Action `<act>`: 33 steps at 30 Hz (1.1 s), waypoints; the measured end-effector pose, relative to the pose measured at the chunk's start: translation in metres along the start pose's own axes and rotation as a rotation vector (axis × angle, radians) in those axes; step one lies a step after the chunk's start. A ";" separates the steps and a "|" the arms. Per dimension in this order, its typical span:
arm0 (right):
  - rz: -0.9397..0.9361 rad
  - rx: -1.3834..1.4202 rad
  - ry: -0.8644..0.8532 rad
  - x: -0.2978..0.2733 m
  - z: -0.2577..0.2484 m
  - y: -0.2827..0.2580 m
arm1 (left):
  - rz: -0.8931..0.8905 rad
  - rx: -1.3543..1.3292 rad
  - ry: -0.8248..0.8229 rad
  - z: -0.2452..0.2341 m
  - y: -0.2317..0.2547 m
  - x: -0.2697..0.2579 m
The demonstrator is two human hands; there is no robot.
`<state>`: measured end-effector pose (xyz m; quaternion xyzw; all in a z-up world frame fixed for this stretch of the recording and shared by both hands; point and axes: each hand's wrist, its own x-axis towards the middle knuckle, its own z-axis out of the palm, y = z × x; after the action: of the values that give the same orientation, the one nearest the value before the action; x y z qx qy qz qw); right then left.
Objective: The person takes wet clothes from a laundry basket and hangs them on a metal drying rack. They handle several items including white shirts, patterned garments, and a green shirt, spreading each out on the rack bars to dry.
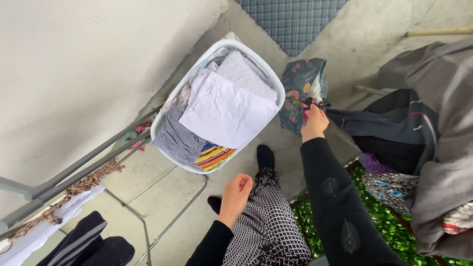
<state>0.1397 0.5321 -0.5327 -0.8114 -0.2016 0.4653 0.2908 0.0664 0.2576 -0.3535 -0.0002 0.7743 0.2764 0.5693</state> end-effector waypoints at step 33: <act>-0.326 -0.834 -0.779 -0.172 -0.104 -0.028 | 0.616 0.707 0.529 -0.102 0.043 0.141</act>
<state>0.1455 0.4209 -0.3629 -0.5852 -0.5812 0.5597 -0.0805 -0.0867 0.2949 -0.4394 0.3490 0.9012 0.1438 0.2128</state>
